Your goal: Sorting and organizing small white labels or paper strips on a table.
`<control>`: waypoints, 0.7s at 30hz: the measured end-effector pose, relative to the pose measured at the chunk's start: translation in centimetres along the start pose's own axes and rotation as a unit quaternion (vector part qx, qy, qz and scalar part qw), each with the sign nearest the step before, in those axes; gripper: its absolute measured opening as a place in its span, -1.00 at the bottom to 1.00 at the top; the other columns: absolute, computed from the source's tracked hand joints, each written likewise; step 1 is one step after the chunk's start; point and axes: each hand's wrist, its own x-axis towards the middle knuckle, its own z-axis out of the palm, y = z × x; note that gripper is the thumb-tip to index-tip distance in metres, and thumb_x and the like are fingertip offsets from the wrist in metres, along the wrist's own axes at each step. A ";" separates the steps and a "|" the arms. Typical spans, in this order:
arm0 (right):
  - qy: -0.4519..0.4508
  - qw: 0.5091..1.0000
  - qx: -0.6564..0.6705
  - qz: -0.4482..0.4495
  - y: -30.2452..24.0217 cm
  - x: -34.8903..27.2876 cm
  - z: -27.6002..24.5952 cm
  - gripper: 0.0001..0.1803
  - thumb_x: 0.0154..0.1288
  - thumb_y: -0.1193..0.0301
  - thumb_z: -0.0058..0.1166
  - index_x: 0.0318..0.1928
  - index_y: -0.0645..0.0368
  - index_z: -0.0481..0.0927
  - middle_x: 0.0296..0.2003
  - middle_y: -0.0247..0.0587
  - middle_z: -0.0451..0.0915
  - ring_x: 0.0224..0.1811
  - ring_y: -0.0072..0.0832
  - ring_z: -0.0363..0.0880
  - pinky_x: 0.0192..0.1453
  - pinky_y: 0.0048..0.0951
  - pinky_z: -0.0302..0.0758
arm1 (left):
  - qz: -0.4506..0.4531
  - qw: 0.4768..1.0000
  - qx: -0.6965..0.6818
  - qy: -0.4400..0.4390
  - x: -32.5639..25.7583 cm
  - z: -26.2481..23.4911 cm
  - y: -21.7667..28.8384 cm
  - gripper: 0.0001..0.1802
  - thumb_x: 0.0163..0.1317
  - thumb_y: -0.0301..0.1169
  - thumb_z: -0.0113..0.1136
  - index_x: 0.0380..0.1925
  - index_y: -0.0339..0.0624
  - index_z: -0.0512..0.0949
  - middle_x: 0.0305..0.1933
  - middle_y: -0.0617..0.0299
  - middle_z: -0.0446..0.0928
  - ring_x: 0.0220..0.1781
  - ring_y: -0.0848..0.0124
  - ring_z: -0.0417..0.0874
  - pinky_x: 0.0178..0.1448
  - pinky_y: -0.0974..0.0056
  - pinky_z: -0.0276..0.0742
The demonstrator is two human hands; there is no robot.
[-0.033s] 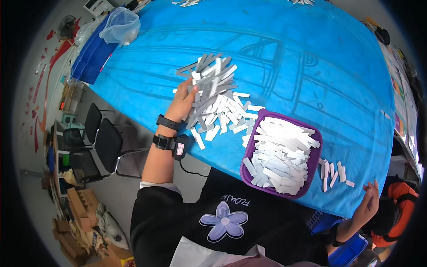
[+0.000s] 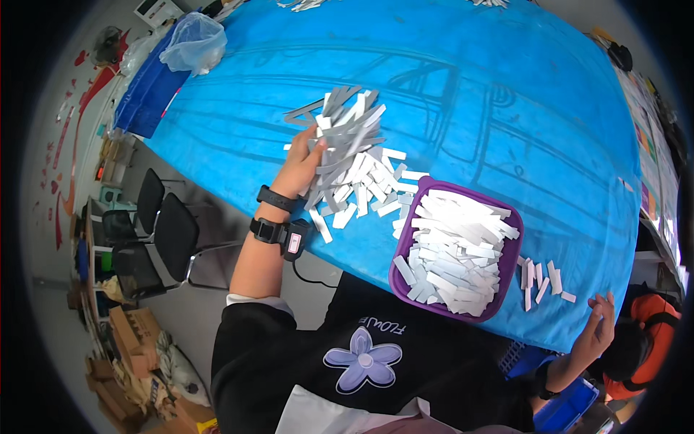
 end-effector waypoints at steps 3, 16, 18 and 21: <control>-0.042 0.996 -0.044 -0.066 -2.9 1.3 0.7 -0.86 0.29 0.57 -0.07 -0.24 0.36 0.55 -0.48 -0.09 0.56 -0.41 -0.40 0.54 0.27 -0.04 0.28 | 0.024 0.997 0.071 -0.023 0.4 2.0 3.6 -0.31 0.31 -0.03 0.00 0.25 -0.31 0.21 0.26 -0.11 0.20 0.19 0.17 0.31 0.24 0.24 0.26; 0.004 0.998 -0.034 -0.049 -3.0 -0.3 -1.5 -0.85 0.30 0.53 -0.05 -0.28 0.36 0.57 -0.56 -0.13 0.51 -0.48 -0.40 0.49 0.26 -0.02 0.28 | 0.049 0.948 0.303 0.082 11.7 -4.8 -7.4 -0.34 0.30 0.05 -0.08 0.19 -0.26 0.31 0.25 -0.14 0.28 0.26 -0.02 0.31 0.29 0.09 0.24; 0.007 0.998 -0.042 -0.039 -2.6 -0.5 -1.4 -0.86 0.29 0.53 -0.04 -0.29 0.35 0.57 -0.56 -0.15 0.52 -0.47 -0.40 0.49 0.25 -0.04 0.29 | 0.072 0.851 0.520 -0.008 13.4 -3.6 -7.3 -0.34 0.31 0.06 -0.11 0.17 -0.28 0.33 0.26 -0.14 0.28 0.29 -0.03 0.27 0.31 0.09 0.22; 0.003 0.998 -0.041 -0.041 -3.2 -0.7 -1.2 -0.86 0.28 0.53 -0.04 -0.29 0.33 0.58 -0.56 -0.16 0.52 -0.45 -0.40 0.49 0.23 -0.07 0.31 | -0.024 0.994 0.064 -0.080 11.7 1.3 0.2 -0.28 0.33 0.08 -0.18 0.28 -0.26 0.20 0.33 -0.10 0.21 0.37 0.10 0.20 0.38 0.16 0.12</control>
